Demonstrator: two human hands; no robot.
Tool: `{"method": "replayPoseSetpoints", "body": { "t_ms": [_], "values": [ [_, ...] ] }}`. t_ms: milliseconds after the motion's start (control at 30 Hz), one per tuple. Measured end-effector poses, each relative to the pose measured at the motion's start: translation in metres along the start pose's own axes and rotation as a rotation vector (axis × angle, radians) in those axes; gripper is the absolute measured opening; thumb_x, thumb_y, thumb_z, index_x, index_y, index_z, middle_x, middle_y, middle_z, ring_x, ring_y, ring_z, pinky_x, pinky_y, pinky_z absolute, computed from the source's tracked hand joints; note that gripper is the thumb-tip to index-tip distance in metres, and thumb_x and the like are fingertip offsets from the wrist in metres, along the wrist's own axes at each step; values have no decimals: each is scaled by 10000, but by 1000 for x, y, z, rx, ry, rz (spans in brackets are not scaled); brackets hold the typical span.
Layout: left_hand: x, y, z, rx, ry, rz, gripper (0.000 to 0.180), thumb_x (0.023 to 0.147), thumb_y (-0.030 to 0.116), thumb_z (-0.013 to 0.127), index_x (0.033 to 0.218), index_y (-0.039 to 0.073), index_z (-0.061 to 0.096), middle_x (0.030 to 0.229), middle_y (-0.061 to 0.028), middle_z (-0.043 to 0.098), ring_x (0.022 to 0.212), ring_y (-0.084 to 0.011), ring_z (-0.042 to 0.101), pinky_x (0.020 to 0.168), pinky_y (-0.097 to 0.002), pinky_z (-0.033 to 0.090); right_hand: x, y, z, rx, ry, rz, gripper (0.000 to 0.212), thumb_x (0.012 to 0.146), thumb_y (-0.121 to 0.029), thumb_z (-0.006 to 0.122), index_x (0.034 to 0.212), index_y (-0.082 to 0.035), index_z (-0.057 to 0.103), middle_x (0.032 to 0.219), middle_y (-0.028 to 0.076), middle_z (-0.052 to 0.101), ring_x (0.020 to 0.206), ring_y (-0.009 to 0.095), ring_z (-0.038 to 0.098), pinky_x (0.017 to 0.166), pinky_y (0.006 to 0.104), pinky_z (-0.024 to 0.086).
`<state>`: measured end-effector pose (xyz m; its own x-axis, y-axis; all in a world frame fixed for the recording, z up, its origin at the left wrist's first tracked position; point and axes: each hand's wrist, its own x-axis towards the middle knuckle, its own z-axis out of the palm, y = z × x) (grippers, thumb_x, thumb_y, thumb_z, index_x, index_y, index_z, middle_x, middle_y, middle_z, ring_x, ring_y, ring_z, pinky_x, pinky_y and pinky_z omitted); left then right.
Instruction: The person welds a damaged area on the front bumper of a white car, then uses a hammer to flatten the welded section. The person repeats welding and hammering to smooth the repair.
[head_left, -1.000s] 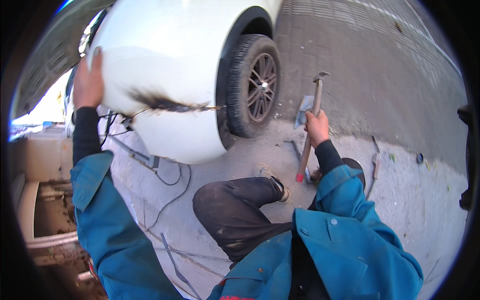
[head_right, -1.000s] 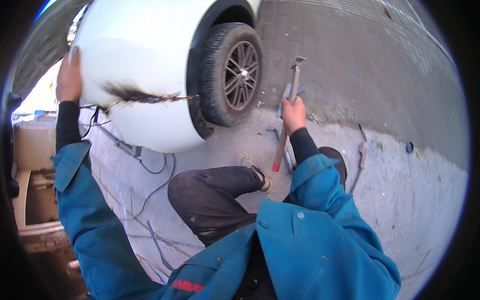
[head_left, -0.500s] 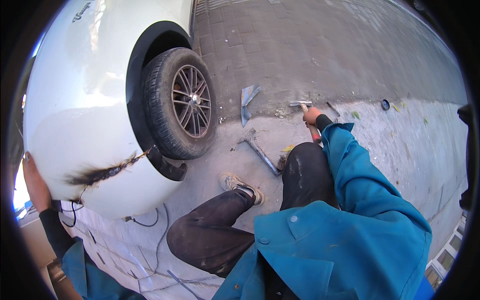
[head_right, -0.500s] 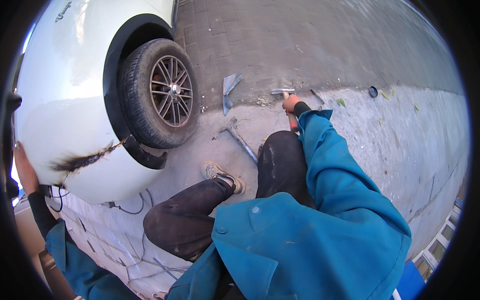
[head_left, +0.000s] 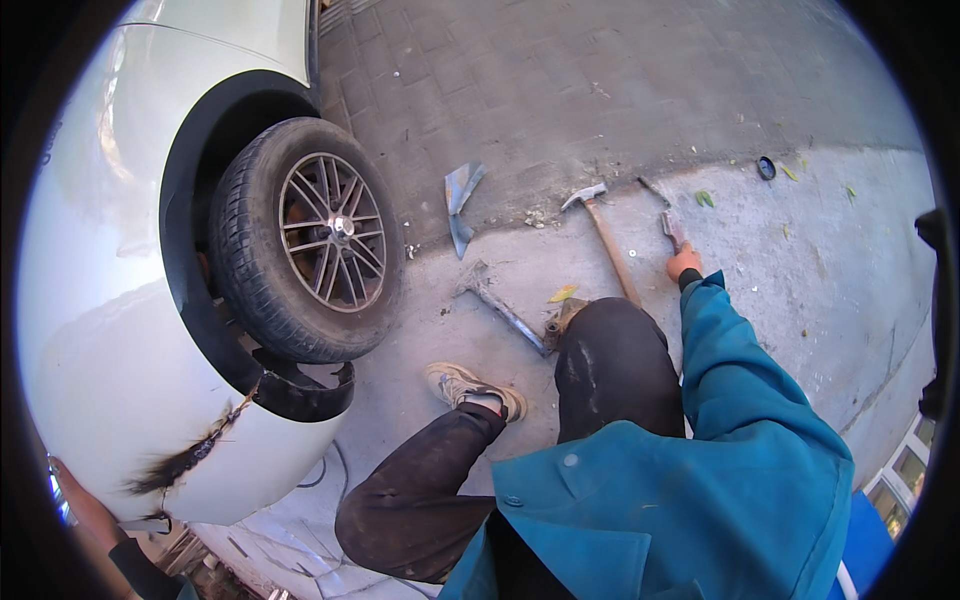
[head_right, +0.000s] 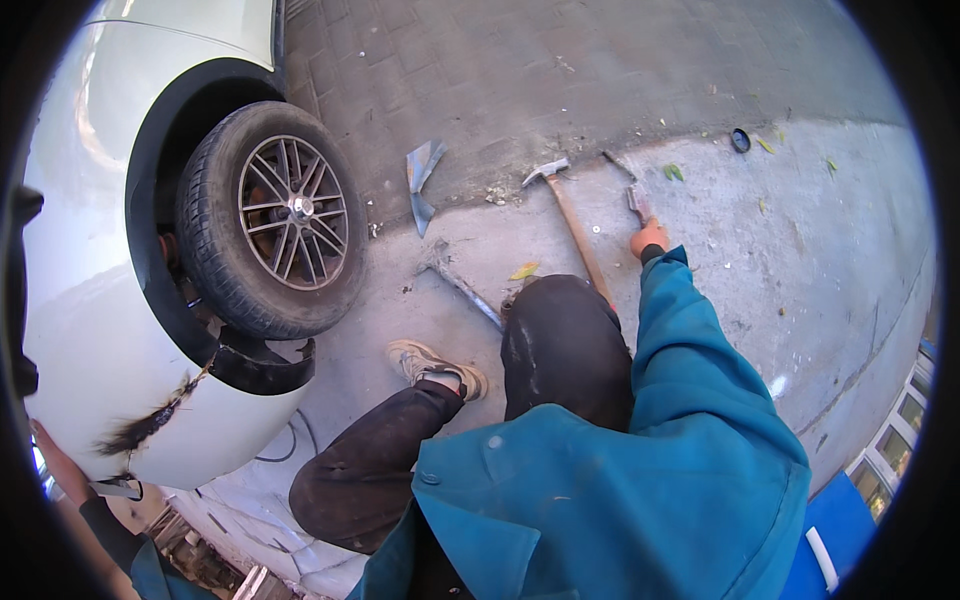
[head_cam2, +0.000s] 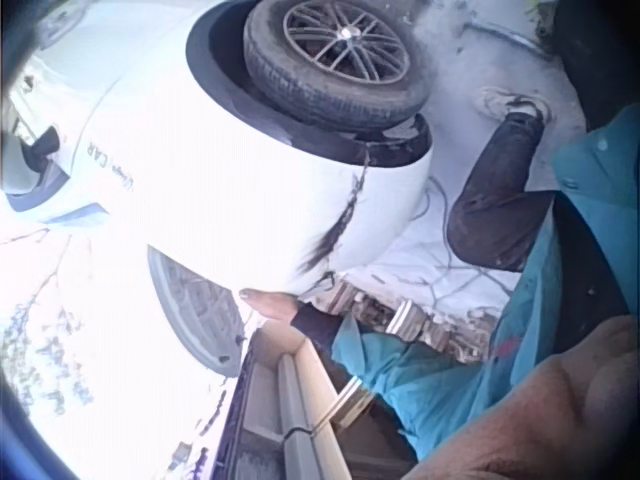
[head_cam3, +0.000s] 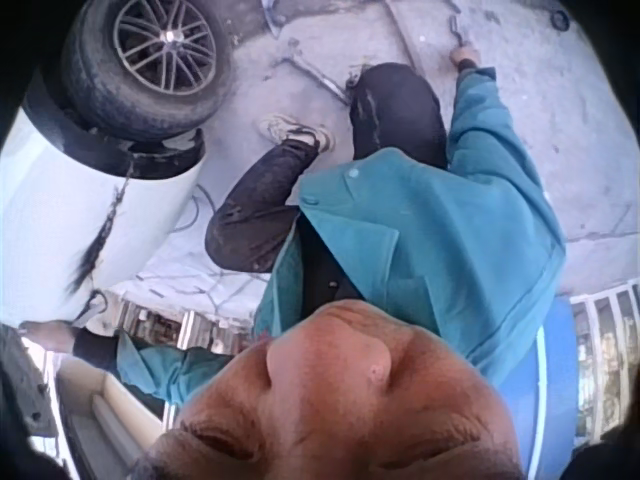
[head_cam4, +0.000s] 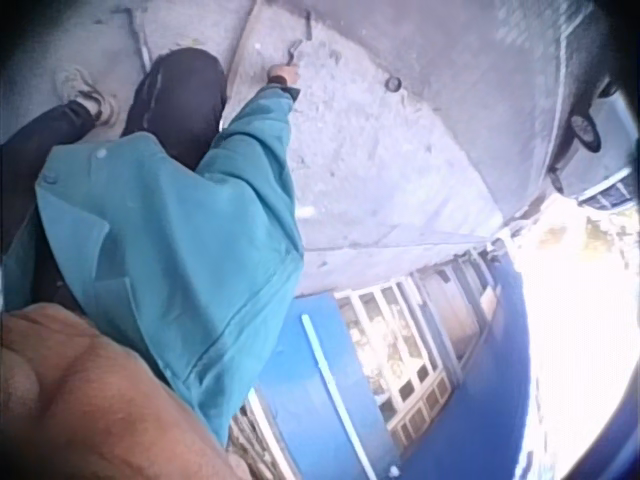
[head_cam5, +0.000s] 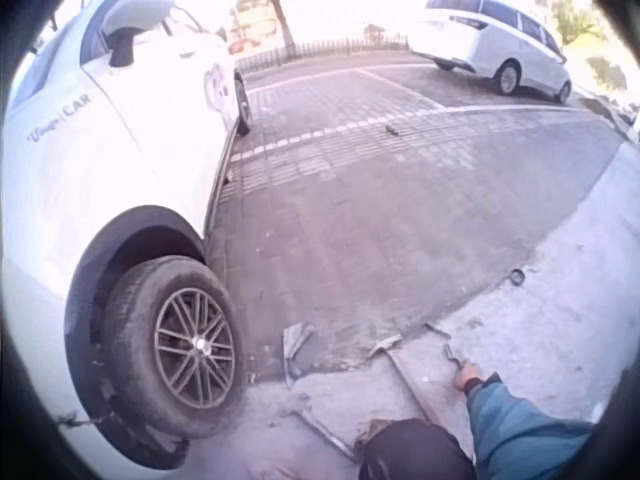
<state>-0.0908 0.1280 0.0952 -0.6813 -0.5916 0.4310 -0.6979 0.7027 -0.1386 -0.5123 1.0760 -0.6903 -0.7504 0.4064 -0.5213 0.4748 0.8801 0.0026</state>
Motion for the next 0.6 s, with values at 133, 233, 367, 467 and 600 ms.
{"method": "replayPoseSetpoints", "body": {
  "t_ms": [133,233,367,467,600],
  "values": [
    [-1,-11,-12,240,10,176,568,1178,328,448,1617,-33,442,1644,-203,504,1486,-301,500,1253,-407,357,13,-3,7,-82,35,-110,471,934,-223,671,1368,-51,610,1406,293,634,1306,491,620,1123,534,501],
    [-3,-13,-15,619,62,463,544,1170,295,473,1600,-39,465,1631,-201,521,1458,-288,528,1232,-408,388,25,-10,-5,-144,-28,-209,526,860,-277,759,1313,-29,662,1278,306,710,1210,482,686,1039,536,560],
    [-12,26,-13,294,38,328,525,1136,209,509,1599,-32,461,1591,-242,542,1421,-340,562,1232,-416,402,36,-28,-55,185,-294,-285,364,745,-316,770,941,-14,823,819,161,781,710,277,750,712,416,593],
    [-23,86,-6,233,-3,273,462,1168,285,440,1481,-36,551,1400,-252,634,1278,-399,609,1126,-450,449,18,-52,-100,589,-510,-255,220,791,-219,774,901,-45,699,707,28,586,543,213,563,564,412,570],
    [-32,152,3,-168,71,33,699,1175,539,375,1407,-80,604,1345,-265,679,1246,-380,638,1118,-421,442,-26,-94,-161,724,-690,-524,380,939,-386,766,836,-44,637,695,59,616,513,200,611,525,381,584]
  ]
}}
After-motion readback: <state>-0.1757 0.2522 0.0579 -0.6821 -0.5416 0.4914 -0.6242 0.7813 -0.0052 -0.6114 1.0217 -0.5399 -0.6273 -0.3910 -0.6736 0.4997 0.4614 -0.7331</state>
